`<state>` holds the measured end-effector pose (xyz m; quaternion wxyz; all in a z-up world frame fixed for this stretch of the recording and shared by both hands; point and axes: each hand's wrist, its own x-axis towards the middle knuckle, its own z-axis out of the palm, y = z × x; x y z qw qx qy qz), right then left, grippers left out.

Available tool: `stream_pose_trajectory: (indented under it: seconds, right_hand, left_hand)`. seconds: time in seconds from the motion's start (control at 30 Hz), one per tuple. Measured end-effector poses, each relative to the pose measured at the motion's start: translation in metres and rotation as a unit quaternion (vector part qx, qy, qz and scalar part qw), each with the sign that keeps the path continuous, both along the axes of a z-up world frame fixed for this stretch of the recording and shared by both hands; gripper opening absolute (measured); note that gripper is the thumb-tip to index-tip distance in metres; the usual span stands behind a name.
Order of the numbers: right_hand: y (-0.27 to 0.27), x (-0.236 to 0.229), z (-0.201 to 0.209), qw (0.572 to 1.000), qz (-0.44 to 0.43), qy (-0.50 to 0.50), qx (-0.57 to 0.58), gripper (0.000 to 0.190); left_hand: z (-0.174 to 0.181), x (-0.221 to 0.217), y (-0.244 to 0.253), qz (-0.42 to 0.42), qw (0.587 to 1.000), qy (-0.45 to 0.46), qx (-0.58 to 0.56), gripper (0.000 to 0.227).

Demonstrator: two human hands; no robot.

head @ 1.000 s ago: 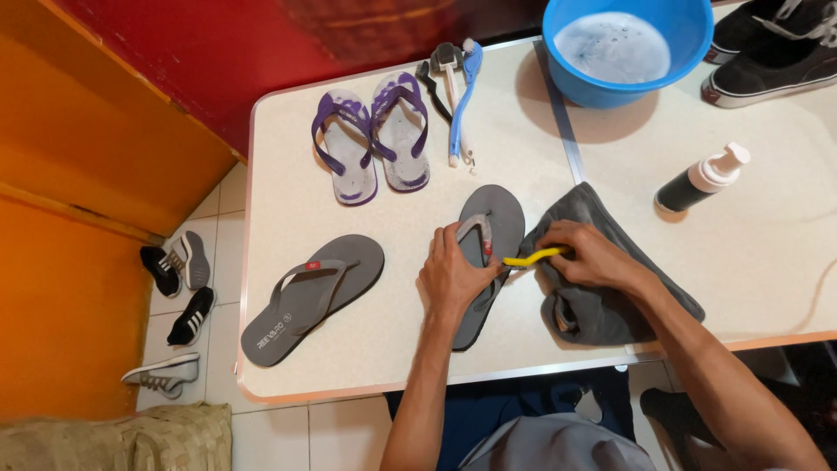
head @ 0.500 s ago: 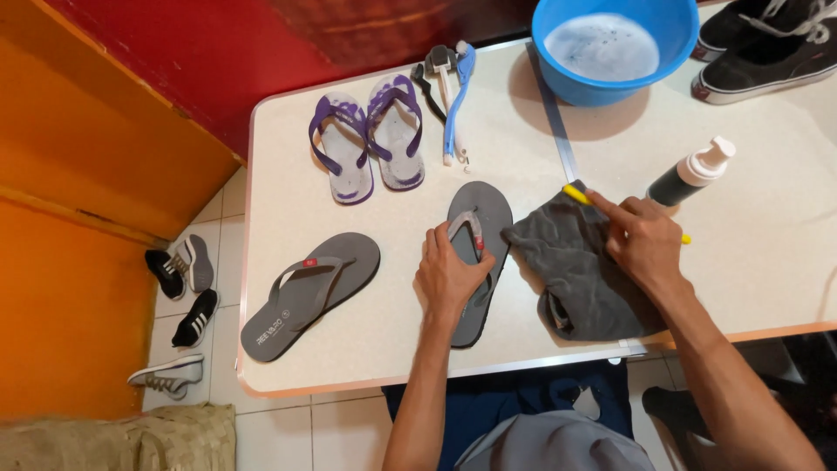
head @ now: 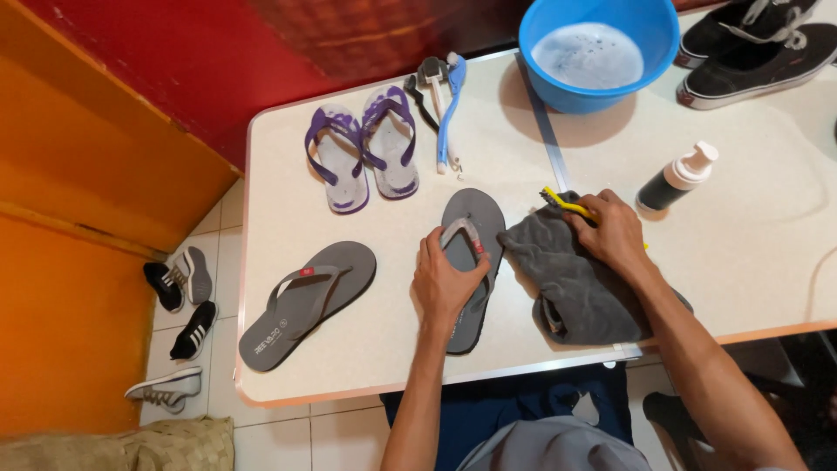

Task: Cleaning a pair of flip-flops using a toothbrush, soapy water, and a cloth.

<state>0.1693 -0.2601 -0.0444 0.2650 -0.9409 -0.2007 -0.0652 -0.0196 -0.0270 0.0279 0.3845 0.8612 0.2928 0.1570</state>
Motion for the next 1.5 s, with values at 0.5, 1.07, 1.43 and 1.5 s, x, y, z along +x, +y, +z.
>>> stream_pose_trajectory:
  seconds: [0.5, 1.07, 1.43, 1.5]
  right_hand:
    - [0.154, -0.060, 0.077, 0.900, 0.340, 0.068, 0.264, 0.014]
    - [0.168, -0.036, -0.005, 0.944, 0.293, -0.088, 0.124, 0.009]
    - [0.095, 0.028, -0.013, 0.956, 0.080, -0.030, 0.280, 0.013]
    - [0.100, 0.015, -0.002, 0.950, 0.073, -0.002, 0.304, 0.020]
  left_hand:
    - [-0.103, -0.002, 0.040, 0.045, 0.938, -0.168, -0.300, 0.025]
    - [-0.052, -0.004, 0.027, 0.024, 0.911, -0.202, -0.360, 0.021]
    - [-0.058, -0.007, 0.026, 0.051, 0.907, -0.231, -0.349, 0.027]
    - [-0.042, -0.011, 0.023, 0.049, 0.912, -0.224, -0.339, 0.026]
